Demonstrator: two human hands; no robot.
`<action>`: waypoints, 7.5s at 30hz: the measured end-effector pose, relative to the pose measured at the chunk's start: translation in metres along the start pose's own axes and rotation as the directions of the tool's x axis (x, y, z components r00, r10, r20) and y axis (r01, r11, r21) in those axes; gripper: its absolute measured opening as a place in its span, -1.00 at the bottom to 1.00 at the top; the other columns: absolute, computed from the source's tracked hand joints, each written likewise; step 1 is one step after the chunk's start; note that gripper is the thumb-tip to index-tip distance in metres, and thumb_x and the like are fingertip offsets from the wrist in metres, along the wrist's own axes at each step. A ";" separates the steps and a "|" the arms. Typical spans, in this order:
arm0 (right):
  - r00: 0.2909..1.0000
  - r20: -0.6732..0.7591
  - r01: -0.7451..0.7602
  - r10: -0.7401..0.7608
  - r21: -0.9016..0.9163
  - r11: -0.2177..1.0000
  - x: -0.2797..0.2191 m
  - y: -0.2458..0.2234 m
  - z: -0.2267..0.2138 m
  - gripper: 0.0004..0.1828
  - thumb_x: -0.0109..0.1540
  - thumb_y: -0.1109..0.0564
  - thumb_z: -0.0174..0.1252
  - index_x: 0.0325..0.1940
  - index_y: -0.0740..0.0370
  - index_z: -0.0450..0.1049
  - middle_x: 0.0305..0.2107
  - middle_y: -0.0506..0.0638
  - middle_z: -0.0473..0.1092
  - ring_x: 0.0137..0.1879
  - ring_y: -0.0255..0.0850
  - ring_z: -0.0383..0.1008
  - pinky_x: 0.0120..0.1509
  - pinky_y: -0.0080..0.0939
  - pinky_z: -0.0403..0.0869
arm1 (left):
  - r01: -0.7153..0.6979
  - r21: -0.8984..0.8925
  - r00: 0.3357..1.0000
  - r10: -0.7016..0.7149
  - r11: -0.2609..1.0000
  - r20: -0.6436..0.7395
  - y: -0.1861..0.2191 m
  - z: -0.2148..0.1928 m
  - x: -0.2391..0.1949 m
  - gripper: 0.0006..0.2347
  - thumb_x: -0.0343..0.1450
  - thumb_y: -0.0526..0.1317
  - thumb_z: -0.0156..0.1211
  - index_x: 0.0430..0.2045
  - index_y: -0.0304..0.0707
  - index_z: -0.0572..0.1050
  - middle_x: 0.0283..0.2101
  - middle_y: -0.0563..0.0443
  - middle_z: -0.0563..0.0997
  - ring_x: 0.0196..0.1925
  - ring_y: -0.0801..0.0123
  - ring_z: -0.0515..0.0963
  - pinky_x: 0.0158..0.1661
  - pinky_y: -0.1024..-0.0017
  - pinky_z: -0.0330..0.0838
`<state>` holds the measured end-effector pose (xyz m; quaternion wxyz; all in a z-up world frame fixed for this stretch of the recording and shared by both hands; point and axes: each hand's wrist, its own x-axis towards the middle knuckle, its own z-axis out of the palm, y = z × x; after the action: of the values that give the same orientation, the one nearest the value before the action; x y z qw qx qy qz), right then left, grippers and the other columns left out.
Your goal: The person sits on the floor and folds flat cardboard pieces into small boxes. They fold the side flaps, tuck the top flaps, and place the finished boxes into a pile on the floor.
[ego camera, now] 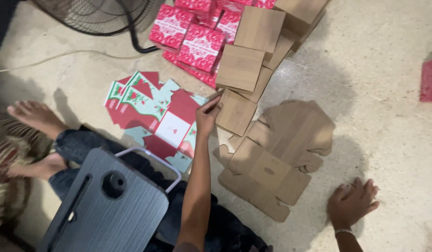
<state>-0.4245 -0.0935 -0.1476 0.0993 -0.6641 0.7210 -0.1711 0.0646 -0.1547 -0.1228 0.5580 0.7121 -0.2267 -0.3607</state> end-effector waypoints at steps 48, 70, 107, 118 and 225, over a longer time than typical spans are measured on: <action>0.997 0.061 -0.039 0.039 0.005 0.999 -0.002 0.006 0.004 -0.45 0.40 0.02 -0.02 0.44 0.28 0.17 0.43 0.37 0.00 0.57 0.40 -0.20 0.43 0.62 -0.27 | -0.297 0.783 0.950 0.085 0.546 0.301 0.021 0.140 -0.050 -0.24 0.42 -0.17 0.30 0.51 -0.15 -0.05 0.47 -0.42 0.03 0.45 -0.36 0.15 0.22 -0.37 0.26; 0.997 0.077 0.015 -0.013 -0.029 0.999 -0.001 0.012 0.006 -0.43 0.39 0.03 -0.05 0.44 0.33 0.15 0.41 0.44 0.00 0.55 0.47 -0.17 0.41 0.64 -0.23 | -0.622 0.742 0.768 0.009 0.251 0.641 -0.027 0.079 -0.076 -0.45 0.31 -0.28 0.42 0.22 0.00 0.40 0.15 0.08 0.33 0.29 0.16 0.25 0.28 -0.08 0.15; 0.966 0.176 0.209 -0.187 -0.115 0.971 -0.011 -0.008 0.060 -0.40 0.45 0.17 -0.03 0.50 0.64 0.28 0.45 0.57 -0.01 0.52 0.41 -0.18 0.36 0.64 -0.14 | -0.200 0.663 0.500 0.657 0.721 -0.563 0.239 -0.203 -0.458 -0.70 0.45 -0.54 0.21 0.01 -0.41 0.30 0.34 -0.63 0.32 0.15 0.02 0.48 0.02 0.43 0.53; 0.978 0.098 0.157 -0.185 0.241 0.958 -0.050 -0.085 0.043 -0.45 0.43 0.38 0.19 0.49 0.47 0.21 0.38 0.48 0.01 0.50 0.34 -0.11 0.45 0.47 -0.05 | -0.173 0.900 0.512 0.817 0.400 -0.265 0.201 -0.237 -0.417 -0.43 0.07 -0.57 0.14 0.06 -0.47 0.54 -0.49 -0.16 0.59 -0.53 0.04 0.56 -0.41 0.19 0.50; -0.046 -0.383 0.439 -0.923 0.822 -0.363 -0.244 -0.496 -0.093 -0.53 0.24 -0.08 0.24 0.09 0.30 0.51 0.05 0.27 0.46 0.25 0.28 0.45 0.32 0.22 0.39 | 0.033 0.783 0.521 0.658 0.621 -0.544 0.084 -0.369 -0.406 -0.73 0.43 -0.22 0.24 0.02 0.02 0.59 -0.18 0.14 0.74 -0.11 0.38 0.70 0.17 0.22 0.36</action>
<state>0.0233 0.1291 0.1050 0.4328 -0.8187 -0.1927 -0.3245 0.0954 0.3494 0.1070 0.3342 0.8882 -0.2099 0.2351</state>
